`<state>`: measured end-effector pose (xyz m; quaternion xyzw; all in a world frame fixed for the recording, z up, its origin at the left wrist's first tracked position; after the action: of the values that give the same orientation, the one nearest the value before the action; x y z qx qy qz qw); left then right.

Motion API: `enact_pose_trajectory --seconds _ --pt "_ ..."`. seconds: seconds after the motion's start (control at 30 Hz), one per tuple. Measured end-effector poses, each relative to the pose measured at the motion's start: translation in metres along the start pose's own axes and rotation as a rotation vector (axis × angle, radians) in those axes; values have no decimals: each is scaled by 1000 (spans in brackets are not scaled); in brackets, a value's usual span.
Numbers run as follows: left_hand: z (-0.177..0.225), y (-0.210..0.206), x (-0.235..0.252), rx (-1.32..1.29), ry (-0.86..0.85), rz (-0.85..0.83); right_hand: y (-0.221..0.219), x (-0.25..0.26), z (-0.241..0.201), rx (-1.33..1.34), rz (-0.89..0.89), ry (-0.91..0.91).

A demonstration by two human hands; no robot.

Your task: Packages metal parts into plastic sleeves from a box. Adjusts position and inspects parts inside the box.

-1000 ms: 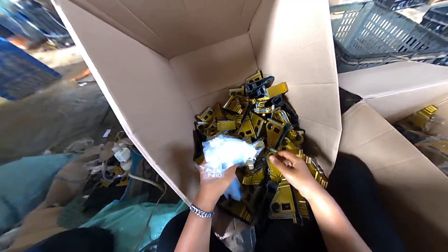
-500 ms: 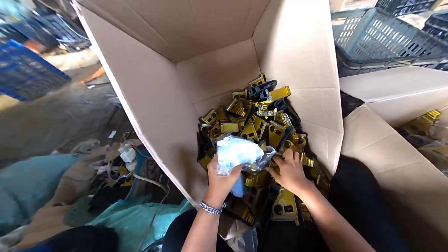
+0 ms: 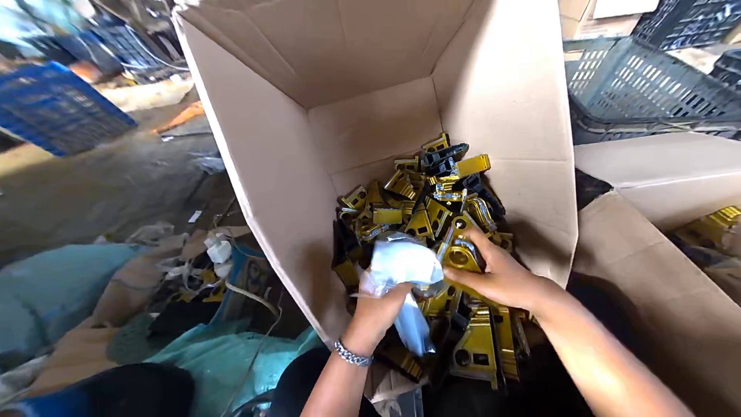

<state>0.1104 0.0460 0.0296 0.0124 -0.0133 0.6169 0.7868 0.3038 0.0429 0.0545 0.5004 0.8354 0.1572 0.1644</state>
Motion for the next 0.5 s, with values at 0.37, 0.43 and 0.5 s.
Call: enact_pose_trajectory --seconds 0.37,0.43,0.5 --pt "4 8 -7 66 -115 75 -74 50 16 -469 -234 -225" --pt "11 5 -2 358 -306 30 -67 55 19 -320 -131 -155" --pt "20 0 5 666 -456 71 -59 54 17 -106 30 -61"
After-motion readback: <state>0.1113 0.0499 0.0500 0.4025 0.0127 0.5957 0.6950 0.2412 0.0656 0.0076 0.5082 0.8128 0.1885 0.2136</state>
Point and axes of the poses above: each hand's wrist, its own x-axis towards the middle knuckle, its own y-axis out of the back of the hand, z = x × y, the point moved 9 cm from there along x, towards the middle knuckle, and after that the axes turned 14 degrees about -z, right-handed, at the moved point
